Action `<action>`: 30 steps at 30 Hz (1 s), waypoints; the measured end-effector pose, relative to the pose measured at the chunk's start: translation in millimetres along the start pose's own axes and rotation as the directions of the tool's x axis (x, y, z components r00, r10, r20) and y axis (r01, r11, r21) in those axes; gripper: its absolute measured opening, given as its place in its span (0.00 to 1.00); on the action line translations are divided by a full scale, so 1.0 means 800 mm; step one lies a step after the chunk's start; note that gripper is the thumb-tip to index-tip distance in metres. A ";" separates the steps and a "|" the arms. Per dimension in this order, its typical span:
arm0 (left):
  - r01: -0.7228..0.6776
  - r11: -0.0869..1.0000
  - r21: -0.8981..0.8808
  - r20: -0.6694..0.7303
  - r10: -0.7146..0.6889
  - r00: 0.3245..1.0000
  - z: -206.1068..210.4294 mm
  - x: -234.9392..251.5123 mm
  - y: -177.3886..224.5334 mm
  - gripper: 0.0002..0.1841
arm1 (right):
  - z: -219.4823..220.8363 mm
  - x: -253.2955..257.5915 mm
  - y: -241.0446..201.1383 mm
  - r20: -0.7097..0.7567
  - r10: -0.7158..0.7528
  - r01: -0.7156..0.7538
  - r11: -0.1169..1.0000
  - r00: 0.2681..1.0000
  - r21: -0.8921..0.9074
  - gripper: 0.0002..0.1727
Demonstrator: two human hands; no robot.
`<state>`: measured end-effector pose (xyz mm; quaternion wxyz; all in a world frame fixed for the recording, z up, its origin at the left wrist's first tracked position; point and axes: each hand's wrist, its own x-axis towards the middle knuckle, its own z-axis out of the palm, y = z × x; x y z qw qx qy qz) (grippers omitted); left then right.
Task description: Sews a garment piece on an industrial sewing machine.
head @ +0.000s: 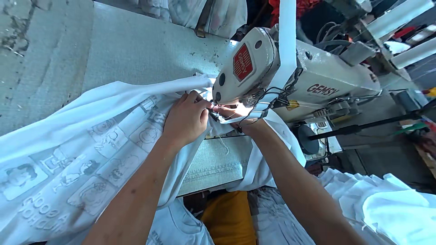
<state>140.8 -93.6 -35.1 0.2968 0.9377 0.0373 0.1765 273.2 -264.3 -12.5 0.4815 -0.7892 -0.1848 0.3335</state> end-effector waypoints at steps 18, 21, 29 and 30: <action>0.032 0.999 -0.021 0.047 -0.031 0.998 -0.003 0.001 0.003 0.16 | 0.002 -0.005 0.005 -0.080 0.034 -0.040 0.997 0.996 -0.068 0.12; 0.043 0.999 -0.032 0.061 -0.041 0.997 -0.005 0.001 0.003 0.17 | 0.001 -0.004 0.006 -0.076 0.024 -0.030 0.996 0.997 -0.080 0.12; 0.057 0.998 -0.030 0.074 -0.054 0.996 -0.006 0.003 0.005 0.17 | 0.000 0.012 0.019 -0.073 -0.058 0.056 0.998 0.996 -0.034 0.13; 0.057 0.998 -0.030 0.074 -0.054 0.996 -0.006 0.003 0.005 0.17 | 0.002 0.009 0.015 -0.064 -0.062 0.059 0.997 0.996 -0.045 0.13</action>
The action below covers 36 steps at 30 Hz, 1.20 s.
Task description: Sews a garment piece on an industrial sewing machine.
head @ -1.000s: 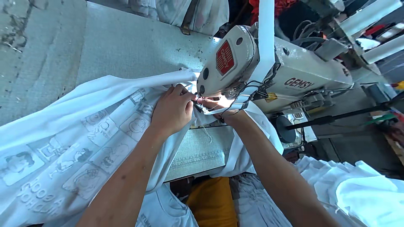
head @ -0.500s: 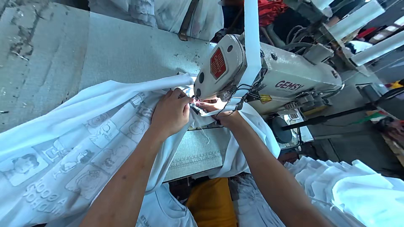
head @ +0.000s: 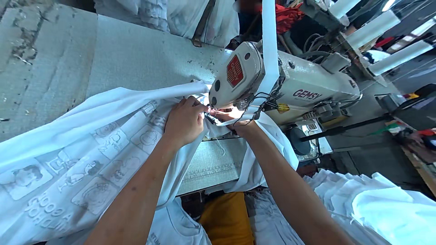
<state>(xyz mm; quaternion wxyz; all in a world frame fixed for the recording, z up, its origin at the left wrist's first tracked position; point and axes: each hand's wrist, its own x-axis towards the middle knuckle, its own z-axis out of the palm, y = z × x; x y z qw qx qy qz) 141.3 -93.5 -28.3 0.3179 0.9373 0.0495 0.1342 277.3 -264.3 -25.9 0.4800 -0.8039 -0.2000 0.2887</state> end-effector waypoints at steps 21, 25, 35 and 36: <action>0.018 1.000 0.001 0.010 -0.018 1.000 -0.001 -0.001 0.003 0.16 | 0.005 -0.027 -0.027 -0.033 0.052 -0.055 0.995 0.998 -0.084 0.10; 0.002 1.000 0.014 -0.011 -0.002 1.000 0.002 -0.001 0.001 0.16 | 0.006 -0.028 -0.028 -0.011 0.065 -0.066 0.997 0.998 -0.026 0.08; -0.026 1.000 0.009 -0.064 0.026 0.998 0.005 -0.004 -0.003 0.14 | 0.011 -0.026 -0.022 -0.121 0.106 -0.090 0.987 0.987 0.136 0.08; -0.038 0.999 -0.010 -0.095 0.036 0.995 0.006 -0.005 -0.003 0.14 | 0.011 -0.027 -0.020 -0.135 0.099 -0.076 0.984 0.986 0.164 0.08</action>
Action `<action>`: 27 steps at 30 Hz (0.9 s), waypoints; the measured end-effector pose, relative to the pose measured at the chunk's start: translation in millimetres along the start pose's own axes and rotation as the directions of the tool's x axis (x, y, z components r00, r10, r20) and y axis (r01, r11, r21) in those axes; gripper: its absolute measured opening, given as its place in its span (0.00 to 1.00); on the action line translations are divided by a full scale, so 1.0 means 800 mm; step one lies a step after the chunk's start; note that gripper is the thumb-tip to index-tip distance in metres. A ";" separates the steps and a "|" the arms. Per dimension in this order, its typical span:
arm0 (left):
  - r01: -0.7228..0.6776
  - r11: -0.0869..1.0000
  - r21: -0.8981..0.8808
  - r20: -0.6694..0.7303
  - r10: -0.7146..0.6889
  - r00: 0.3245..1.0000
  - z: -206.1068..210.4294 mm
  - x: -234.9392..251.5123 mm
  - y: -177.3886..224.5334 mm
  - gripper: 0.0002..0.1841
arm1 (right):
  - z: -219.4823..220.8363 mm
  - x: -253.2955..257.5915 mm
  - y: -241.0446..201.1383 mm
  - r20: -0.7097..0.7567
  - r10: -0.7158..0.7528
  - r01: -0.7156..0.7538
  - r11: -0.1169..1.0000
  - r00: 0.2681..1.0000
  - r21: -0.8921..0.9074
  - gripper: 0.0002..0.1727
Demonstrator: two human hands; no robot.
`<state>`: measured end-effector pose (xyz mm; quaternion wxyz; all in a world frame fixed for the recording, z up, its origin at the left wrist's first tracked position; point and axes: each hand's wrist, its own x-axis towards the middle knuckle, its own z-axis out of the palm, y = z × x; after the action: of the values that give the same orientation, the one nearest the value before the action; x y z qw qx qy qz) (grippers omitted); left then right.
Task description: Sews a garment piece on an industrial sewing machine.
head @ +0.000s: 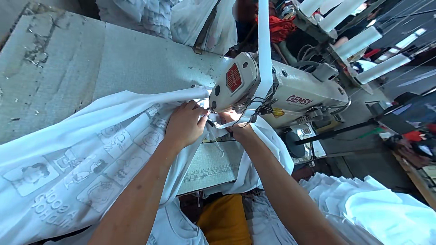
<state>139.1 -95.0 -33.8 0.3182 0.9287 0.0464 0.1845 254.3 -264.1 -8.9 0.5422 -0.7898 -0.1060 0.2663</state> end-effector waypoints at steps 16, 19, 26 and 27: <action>0.213 0.966 0.145 0.079 -0.225 0.971 -0.012 0.044 0.002 0.18 | -0.042 -0.005 0.011 0.021 -0.337 0.309 0.832 0.941 -0.460 0.14; 0.195 0.970 0.143 0.078 -0.208 0.975 -0.011 0.048 0.002 0.13 | -0.048 -0.003 0.011 0.133 -0.374 0.375 0.706 0.918 -0.601 0.16; 0.024 0.977 0.211 -0.016 -0.021 1.000 0.003 0.069 -0.023 0.12 | -0.067 0.021 -0.006 0.053 -0.066 0.083 0.638 0.996 -0.765 0.18; -0.008 0.976 0.216 -0.035 0.017 0.999 0.004 0.072 -0.029 0.11 | -0.057 0.026 -0.022 0.055 0.077 0.006 0.531 0.996 -0.847 0.18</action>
<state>194.7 -66.4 -32.2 0.2132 0.9545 0.0662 0.1975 297.9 -284.4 13.0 0.0818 -0.9434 -0.2285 0.2261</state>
